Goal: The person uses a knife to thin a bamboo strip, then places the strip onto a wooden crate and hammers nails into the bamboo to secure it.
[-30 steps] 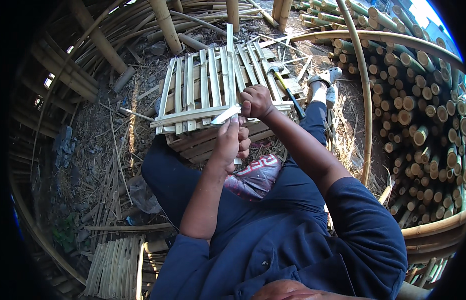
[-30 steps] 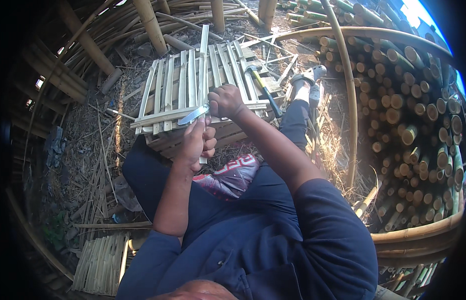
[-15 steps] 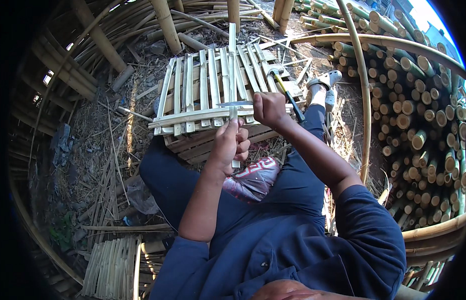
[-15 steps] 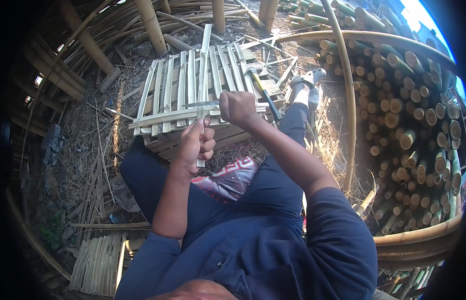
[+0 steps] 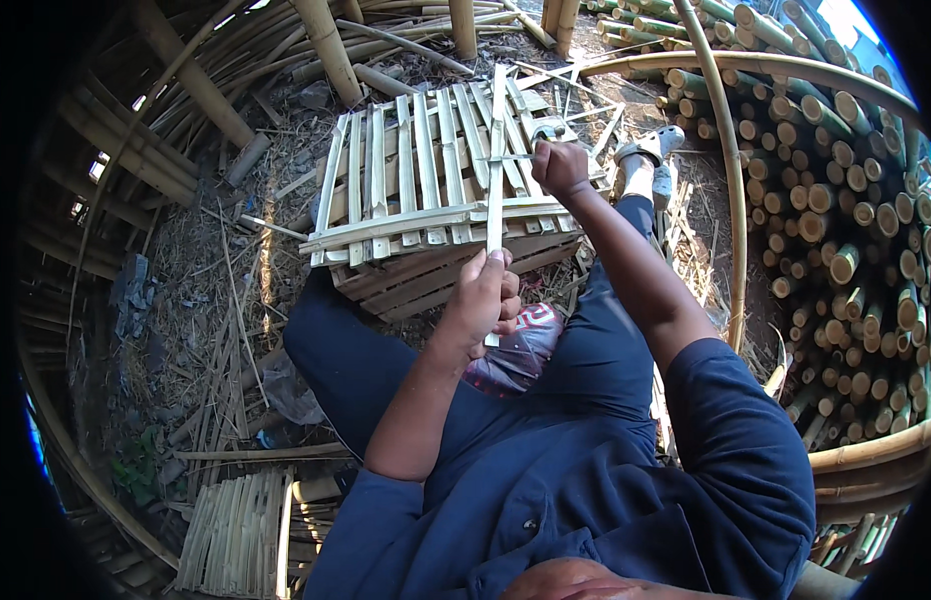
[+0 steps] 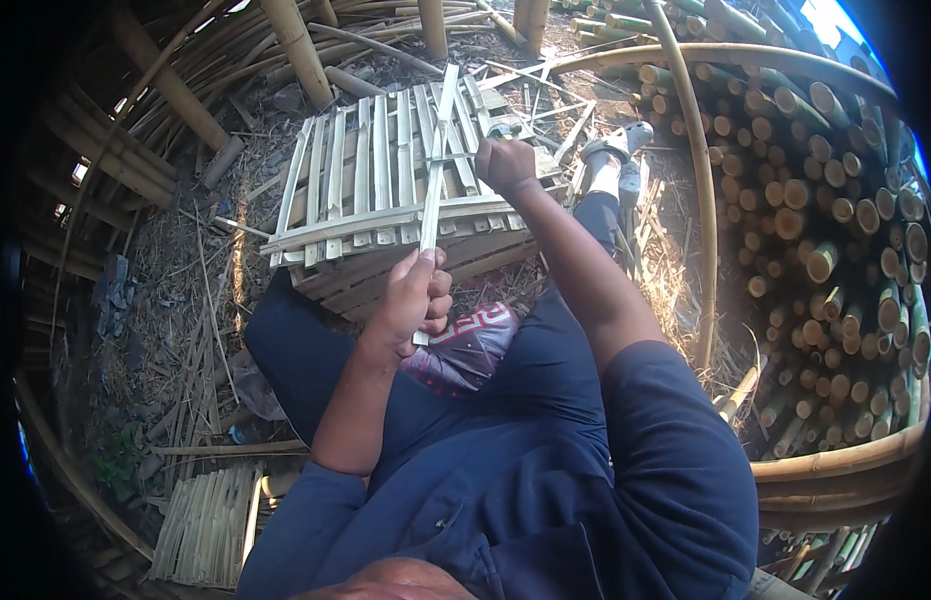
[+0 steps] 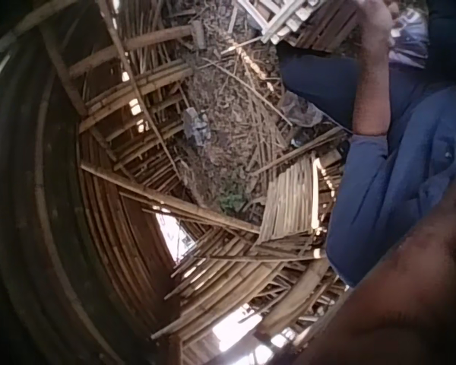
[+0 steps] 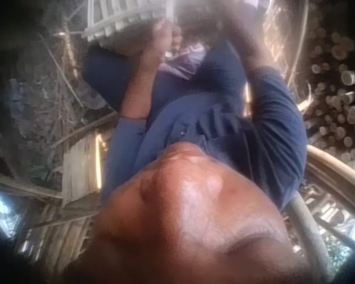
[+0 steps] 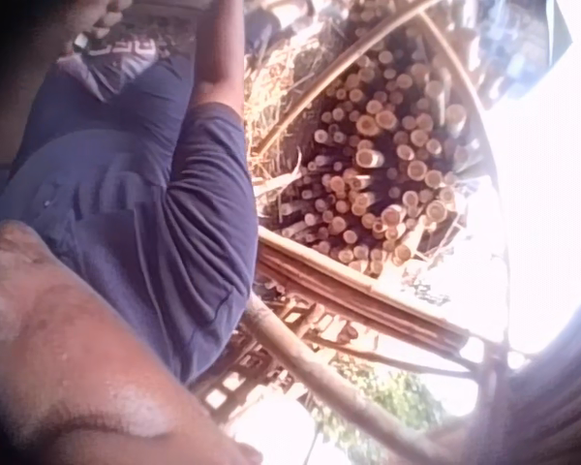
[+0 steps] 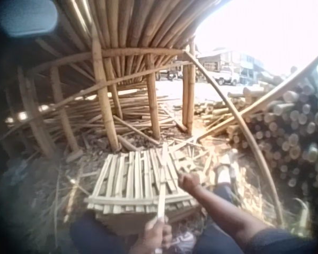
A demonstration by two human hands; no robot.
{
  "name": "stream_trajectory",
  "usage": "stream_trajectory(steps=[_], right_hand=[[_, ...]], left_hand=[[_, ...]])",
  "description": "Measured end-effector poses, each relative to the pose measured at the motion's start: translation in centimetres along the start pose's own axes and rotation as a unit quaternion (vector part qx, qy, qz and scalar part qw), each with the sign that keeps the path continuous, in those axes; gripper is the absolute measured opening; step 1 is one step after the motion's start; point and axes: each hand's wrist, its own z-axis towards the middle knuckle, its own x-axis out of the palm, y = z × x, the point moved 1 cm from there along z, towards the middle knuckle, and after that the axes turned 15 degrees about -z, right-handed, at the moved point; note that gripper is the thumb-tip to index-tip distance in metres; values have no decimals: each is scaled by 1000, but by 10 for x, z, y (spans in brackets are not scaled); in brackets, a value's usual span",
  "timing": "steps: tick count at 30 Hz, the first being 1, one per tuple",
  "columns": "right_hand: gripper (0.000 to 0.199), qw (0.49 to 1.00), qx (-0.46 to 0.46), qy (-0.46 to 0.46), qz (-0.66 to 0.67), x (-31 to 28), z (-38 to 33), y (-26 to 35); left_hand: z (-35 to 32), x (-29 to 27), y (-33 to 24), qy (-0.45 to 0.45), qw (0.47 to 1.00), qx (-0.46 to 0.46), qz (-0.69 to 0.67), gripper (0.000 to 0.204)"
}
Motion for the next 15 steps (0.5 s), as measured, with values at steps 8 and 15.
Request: stream_trajectory(steps=[8, 15], right_hand=[[27, 988, -146, -22, 31, -39, -23, 58], [25, 980, -169, -87, -53, -2, 14, -5]], left_hand=[[1, -18, -17, 0, 1000, 16, -10, 17], [-6, -7, -8, 31, 999, -19, 24, 20]])
